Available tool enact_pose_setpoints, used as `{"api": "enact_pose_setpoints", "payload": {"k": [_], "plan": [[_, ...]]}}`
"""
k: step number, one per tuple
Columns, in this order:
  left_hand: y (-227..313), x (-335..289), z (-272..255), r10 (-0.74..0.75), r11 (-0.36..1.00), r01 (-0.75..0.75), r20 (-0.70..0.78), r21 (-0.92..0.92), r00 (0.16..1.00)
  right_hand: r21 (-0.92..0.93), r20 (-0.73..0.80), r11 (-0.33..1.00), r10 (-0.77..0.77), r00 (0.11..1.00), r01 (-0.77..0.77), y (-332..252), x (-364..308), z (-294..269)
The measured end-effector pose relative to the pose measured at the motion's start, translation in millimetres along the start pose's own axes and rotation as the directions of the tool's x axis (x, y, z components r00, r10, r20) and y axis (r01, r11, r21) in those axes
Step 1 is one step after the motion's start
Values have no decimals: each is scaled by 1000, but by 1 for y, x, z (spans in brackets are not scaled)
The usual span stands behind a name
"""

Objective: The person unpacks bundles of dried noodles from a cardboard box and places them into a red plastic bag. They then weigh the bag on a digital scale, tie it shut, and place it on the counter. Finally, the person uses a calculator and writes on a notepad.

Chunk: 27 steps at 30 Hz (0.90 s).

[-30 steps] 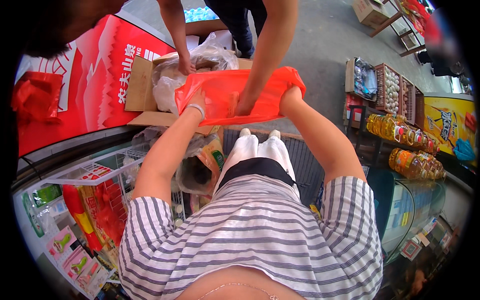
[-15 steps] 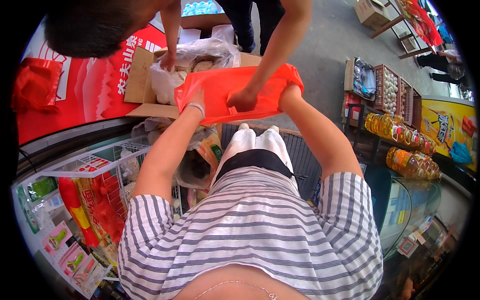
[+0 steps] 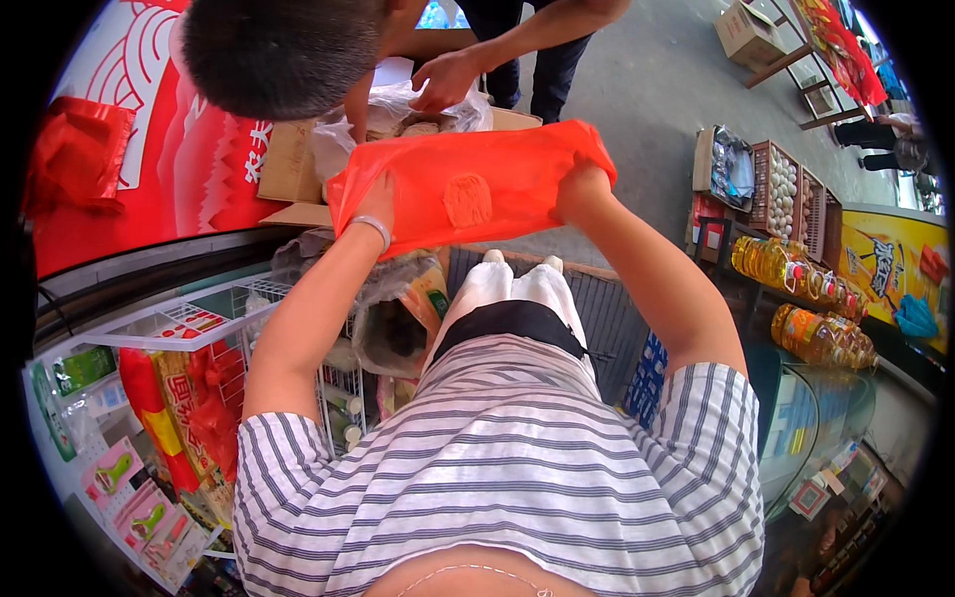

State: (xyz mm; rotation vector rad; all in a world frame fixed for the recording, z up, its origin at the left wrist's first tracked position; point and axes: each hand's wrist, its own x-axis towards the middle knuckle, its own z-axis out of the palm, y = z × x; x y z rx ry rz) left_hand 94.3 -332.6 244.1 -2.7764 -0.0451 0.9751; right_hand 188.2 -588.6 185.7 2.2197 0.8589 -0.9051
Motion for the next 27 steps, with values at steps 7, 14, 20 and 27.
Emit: {"api": "enact_pose_setpoints", "payload": {"k": [7, 14, 20, 27], "plan": [[-8, 60, 98, -23, 1000, 24, -54, 11, 998, 49, 5, 995, -84, 996, 84, -25, 17, 18], [1, 65, 142, 17, 981, -20, 16, 192, 1000, 47, -4, 984, -170, 985, 170, -16, 10, 8], [-3, 92, 205, 92, 992, -70, -213, 108, 973, 214, -195, 971, -68, 978, 111, 0, 7, 23], [-1, 110, 216, 134, 956, -98, -115, 275, 984, 187, -85, 970, -141, 986, 154, 3, 12, 29]]}}
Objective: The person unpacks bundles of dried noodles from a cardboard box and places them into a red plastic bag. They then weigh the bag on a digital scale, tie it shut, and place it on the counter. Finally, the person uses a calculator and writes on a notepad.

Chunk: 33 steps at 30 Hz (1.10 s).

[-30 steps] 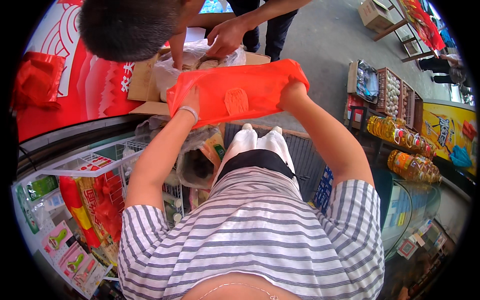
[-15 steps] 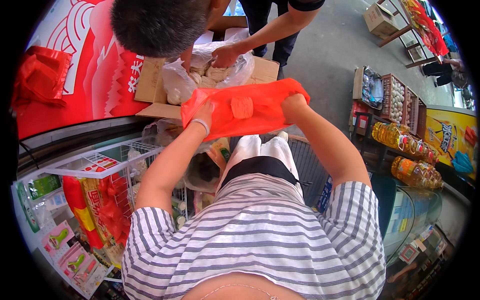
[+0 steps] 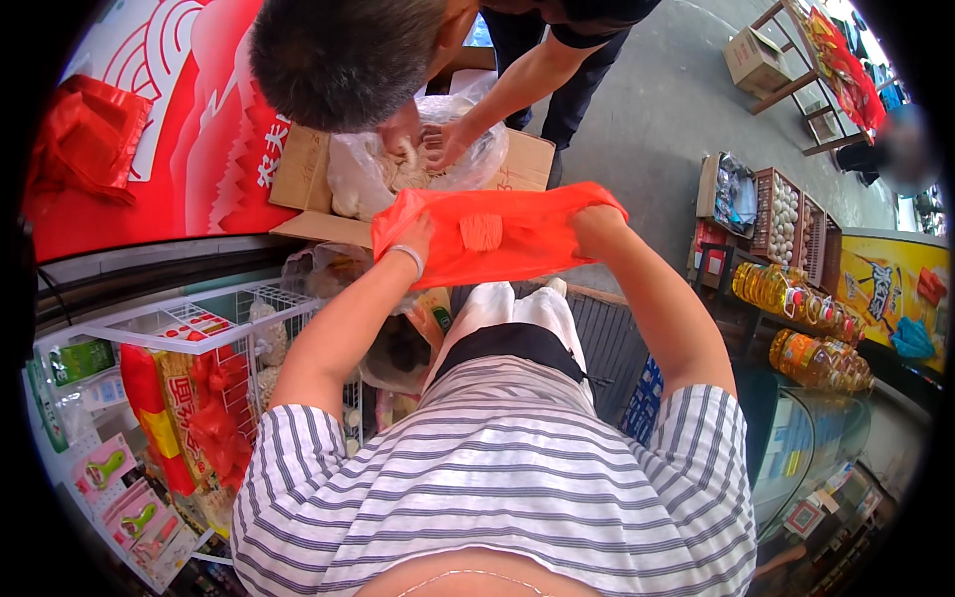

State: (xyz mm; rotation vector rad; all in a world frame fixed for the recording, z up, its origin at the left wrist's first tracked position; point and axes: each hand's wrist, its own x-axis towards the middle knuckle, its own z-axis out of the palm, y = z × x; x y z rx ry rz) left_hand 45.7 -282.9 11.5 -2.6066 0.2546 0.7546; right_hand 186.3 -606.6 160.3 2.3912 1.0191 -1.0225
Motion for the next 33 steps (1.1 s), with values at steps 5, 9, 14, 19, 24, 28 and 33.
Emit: {"api": "enact_pose_setpoints", "payload": {"k": [5, 9, 14, 19, 24, 28, 33], "plan": [[-5, -4, -7, 48, 993, -51, 23, 110, 999, 32, -68, 995, -94, 993, 97, 3, 0, 0], [-5, -21, -57, 55, 981, -74, 111, 180, 992, 61, -44, 995, -76, 996, 78, 2, -3, -3], [-1, -31, -77, 31, 987, -59, 181, 149, 983, 37, 44, 997, -68, 997, 66, 1, -3, -7], [-6, -28, -86, 45, 987, -78, 226, 140, 973, 44, -64, 995, -85, 994, 87, 5, -2, 7], [2, -16, -48, 42, 989, -67, 177, 135, 983, 46, -1, 996, -81, 997, 81, -1, -14, -4], [-3, -23, -72, 53, 986, -77, 160, 150, 986, 170, -127, 973, -137, 982, 157, 1, -13, -4], [-9, -27, -88, 18, 996, -33, 187, 78, 982, -67, -560, 993, -118, 820, 97, -5, -20, -9]]}}
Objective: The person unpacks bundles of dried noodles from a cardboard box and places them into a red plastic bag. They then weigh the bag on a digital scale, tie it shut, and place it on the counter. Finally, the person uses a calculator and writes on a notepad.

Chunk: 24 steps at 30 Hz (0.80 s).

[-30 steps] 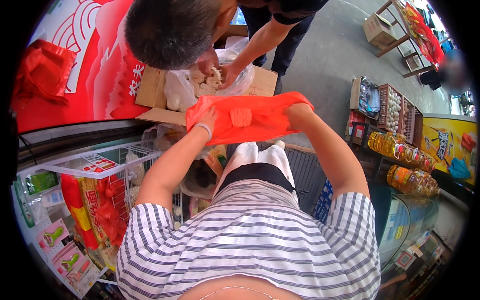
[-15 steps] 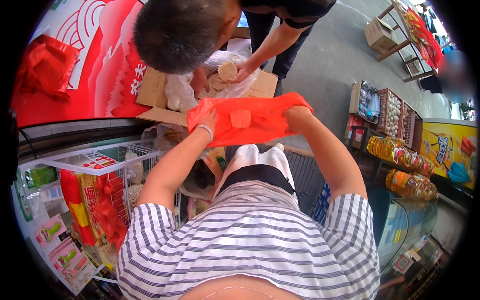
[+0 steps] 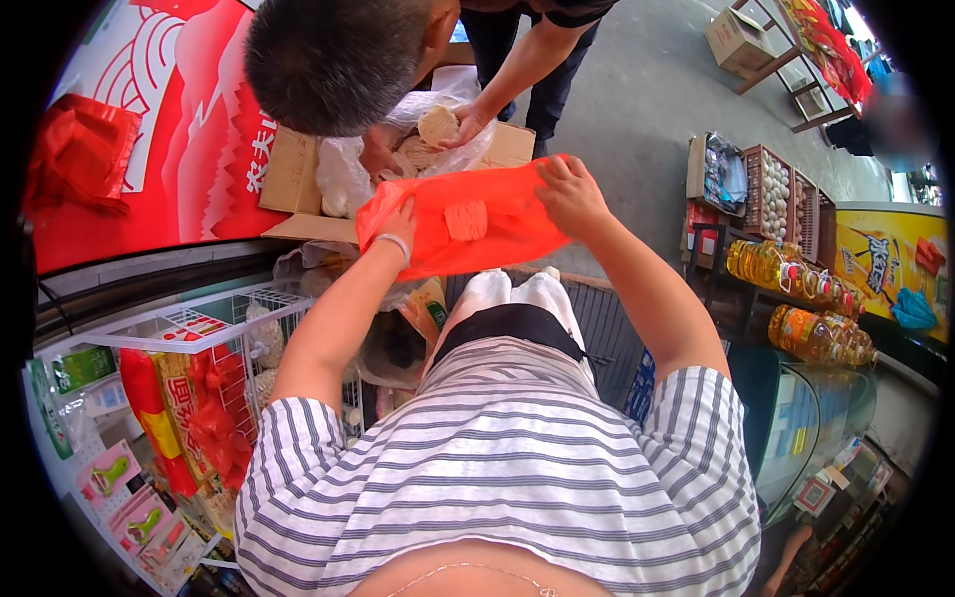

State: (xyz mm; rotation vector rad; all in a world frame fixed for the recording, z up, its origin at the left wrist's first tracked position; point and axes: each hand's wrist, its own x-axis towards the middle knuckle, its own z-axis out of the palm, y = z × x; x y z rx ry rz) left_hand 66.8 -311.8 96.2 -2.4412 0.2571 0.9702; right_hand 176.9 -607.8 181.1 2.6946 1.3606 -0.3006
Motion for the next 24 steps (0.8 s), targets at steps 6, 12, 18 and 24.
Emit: {"api": "enact_pose_setpoints", "payload": {"k": [6, 12, 18, 24], "plan": [[-8, -11, -12, -14, 997, 15, 11, -75, 1000, -37, 33, 897, 442, 896, -441, -12, -9, -28], [6, 0, 5, 109, 993, -115, -133, -33, 985, 383, 344, 671, 535, 772, -635, 8, -2, 38], [2, -64, -50, 37, 985, -132, -613, -111, 790, 604, 289, 566, 501, 816, -561, 2, 4, 37], [-56, -121, -68, -650, 626, 226, -338, -747, 681, 681, 260, 509, 503, 824, -526, 0, 6, 31]]}}
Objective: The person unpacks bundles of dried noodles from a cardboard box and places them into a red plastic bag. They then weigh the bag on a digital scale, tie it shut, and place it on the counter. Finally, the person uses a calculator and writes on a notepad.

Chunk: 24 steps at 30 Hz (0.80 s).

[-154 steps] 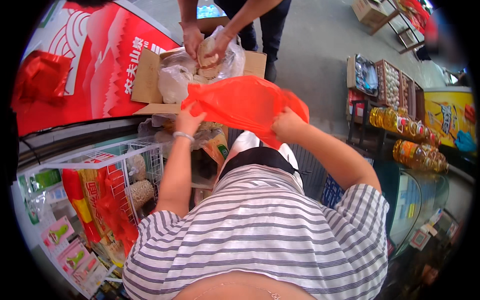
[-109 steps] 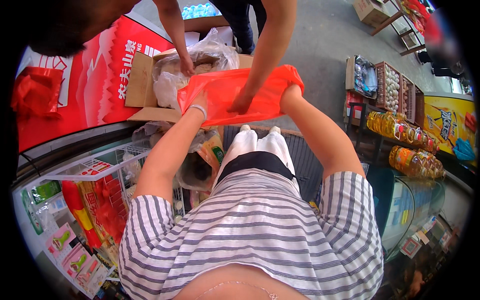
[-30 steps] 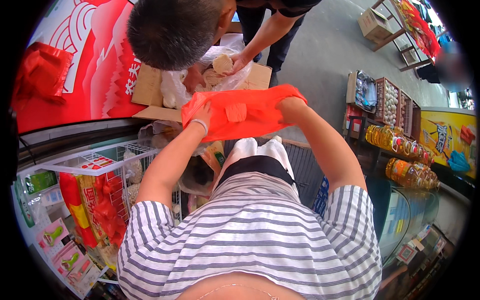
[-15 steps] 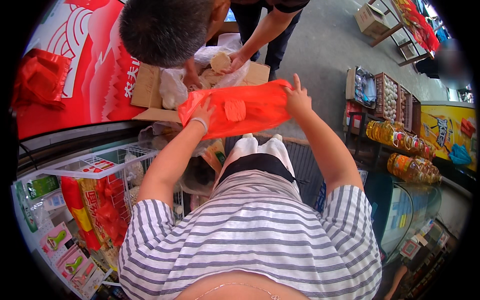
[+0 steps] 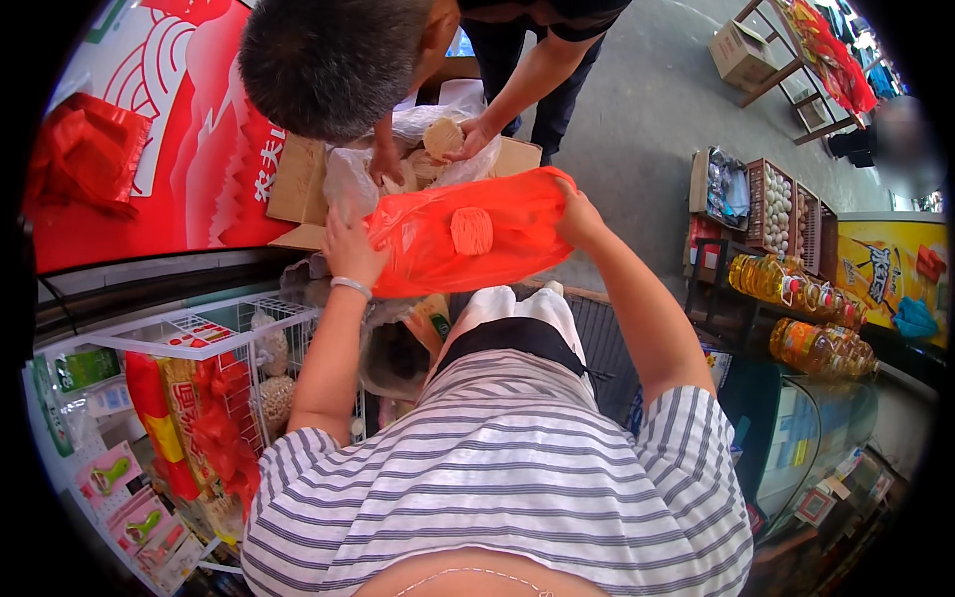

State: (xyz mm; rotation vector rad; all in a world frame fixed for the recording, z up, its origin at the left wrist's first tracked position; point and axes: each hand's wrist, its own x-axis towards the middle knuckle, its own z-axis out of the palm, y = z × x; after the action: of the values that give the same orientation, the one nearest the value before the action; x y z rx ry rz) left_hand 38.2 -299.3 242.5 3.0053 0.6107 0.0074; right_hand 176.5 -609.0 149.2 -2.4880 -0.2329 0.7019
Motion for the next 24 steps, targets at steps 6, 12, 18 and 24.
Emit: {"api": "enact_pose_setpoints", "payload": {"k": [6, 12, 18, 24], "plan": [[-66, -2, 96, -62, 160, 560, 558, -813, 827, 54, 71, 998, 32, 997, -36, -18, -2, -3], [-48, 1, 104, 80, -417, 669, 708, -615, 702, 157, 112, 985, 50, 993, -67, -15, 3, 0], [-24, 3, 82, 156, -481, 663, 689, -573, 708, 194, 115, 975, 87, 989, -109, -16, 5, 4], [-33, 10, 118, 97, -530, 638, 707, -559, 700, 234, 94, 968, 70, 993, -90, -13, 8, 4]]}}
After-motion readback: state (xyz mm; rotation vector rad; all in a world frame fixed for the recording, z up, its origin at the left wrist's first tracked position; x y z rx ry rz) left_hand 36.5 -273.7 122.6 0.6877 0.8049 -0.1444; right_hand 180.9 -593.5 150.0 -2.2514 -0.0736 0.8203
